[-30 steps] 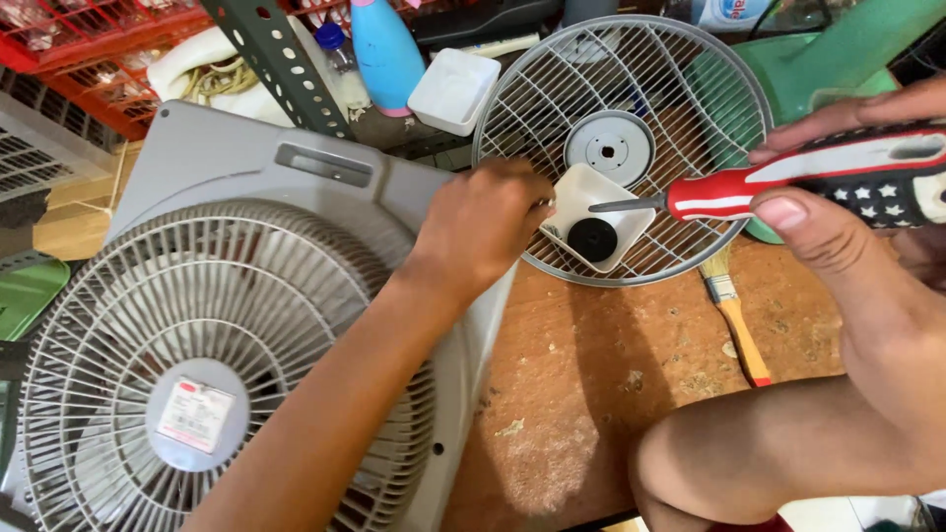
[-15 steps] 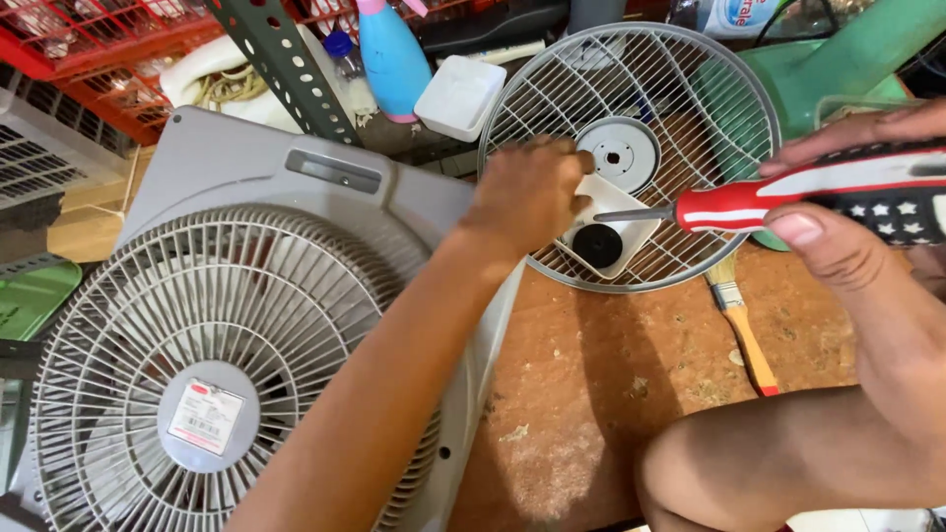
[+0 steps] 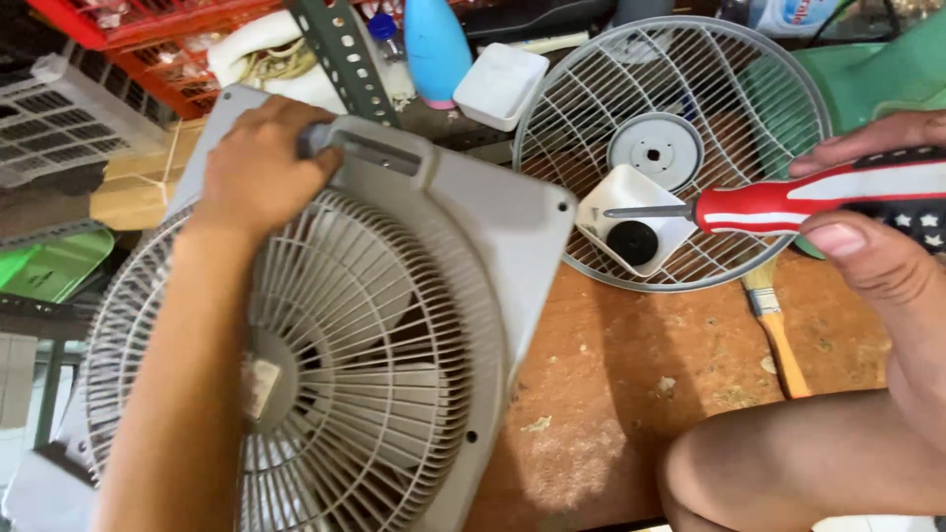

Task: Repairing a box fan by disassembling and reassembling its housing using a screwdriver

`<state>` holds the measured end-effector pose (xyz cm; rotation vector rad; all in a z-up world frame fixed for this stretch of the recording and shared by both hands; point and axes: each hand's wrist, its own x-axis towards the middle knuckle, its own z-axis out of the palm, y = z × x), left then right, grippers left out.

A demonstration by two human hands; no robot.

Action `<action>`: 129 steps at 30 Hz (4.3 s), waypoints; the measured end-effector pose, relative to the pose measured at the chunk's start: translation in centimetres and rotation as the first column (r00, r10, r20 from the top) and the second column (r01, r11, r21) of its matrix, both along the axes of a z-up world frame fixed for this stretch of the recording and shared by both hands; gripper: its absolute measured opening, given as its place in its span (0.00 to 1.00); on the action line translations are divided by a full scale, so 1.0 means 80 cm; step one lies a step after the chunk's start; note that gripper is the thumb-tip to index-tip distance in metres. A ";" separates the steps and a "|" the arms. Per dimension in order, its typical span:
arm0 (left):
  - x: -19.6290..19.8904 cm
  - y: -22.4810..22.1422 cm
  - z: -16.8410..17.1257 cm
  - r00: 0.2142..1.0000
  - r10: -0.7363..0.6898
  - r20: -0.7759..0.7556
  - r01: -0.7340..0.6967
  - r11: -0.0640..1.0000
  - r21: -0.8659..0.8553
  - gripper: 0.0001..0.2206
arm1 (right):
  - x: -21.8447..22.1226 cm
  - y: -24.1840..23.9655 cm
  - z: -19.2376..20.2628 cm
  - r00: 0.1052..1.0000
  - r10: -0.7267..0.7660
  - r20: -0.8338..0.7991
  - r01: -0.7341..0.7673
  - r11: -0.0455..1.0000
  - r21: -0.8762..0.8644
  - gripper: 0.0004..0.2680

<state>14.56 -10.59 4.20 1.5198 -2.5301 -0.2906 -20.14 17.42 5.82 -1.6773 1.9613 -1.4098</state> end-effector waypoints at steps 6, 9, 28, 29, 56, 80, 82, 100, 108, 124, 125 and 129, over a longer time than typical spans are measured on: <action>-0.002 0.009 -0.023 0.994 -0.074 0.086 0.085 0.987 -0.137 0.31 | 0.033 -0.021 0.000 0.990 0.137 0.041 -0.130 0.982 -0.136 0.13; -0.014 0.026 -0.017 0.994 -0.076 0.085 0.086 0.989 -0.118 0.30 | 0.076 -0.038 0.018 0.979 0.203 0.013 -0.191 0.940 -0.282 0.15; -0.022 0.043 -0.064 0.990 -0.138 0.018 0.132 0.889 -0.438 0.24 | 0.156 -0.162 -0.012 0.947 0.300 -0.112 -0.317 0.930 -0.188 0.14; -0.021 0.044 -0.064 0.991 -0.135 0.016 0.128 0.888 -0.442 0.24 | 0.157 -0.162 -0.013 0.946 0.302 -0.115 -0.320 0.928 -0.190 0.14; -0.023 0.048 -0.048 0.991 -0.116 -0.058 0.088 0.929 -0.360 0.24 | 0.165 -0.190 0.017 0.896 0.369 -0.247 -0.398 0.914 -0.076 0.13; -0.022 0.048 -0.048 0.994 -0.106 -0.038 0.085 0.927 -0.364 0.24 | 0.166 -0.191 0.017 0.909 0.384 -0.163 -0.398 0.915 -0.062 0.11; -0.022 0.048 -0.047 0.992 -0.114 -0.046 0.091 0.932 -0.352 0.23 | 0.164 -0.191 0.018 0.916 0.376 -0.144 -0.388 0.919 -0.068 0.11; -0.022 0.049 -0.046 0.993 -0.108 -0.051 0.084 0.936 -0.342 0.23 | 0.154 -0.196 0.018 0.933 0.356 -0.058 -0.359 0.933 -0.038 0.11; -0.025 0.049 -0.034 0.962 -0.243 -0.128 0.182 0.913 -0.366 0.20 | 0.164 -0.202 0.004 0.864 0.454 -0.216 -0.480 0.873 -0.083 0.11; -0.046 0.071 -0.021 0.747 -0.411 -0.522 0.355 0.911 -0.209 0.20 | 0.167 -0.212 0.001 0.864 0.435 -0.252 -0.498 0.807 -0.316 0.14; -0.046 0.074 -0.018 0.746 -0.411 -0.524 0.357 0.911 -0.206 0.20 | 0.167 -0.209 -0.001 0.865 0.434 -0.252 -0.497 0.809 -0.313 0.14; -0.043 0.074 -0.018 0.748 -0.363 -0.555 0.323 0.930 -0.174 0.12 | 0.168 -0.203 0.005 0.798 0.595 -0.094 -0.588 0.735 -0.337 0.13</action>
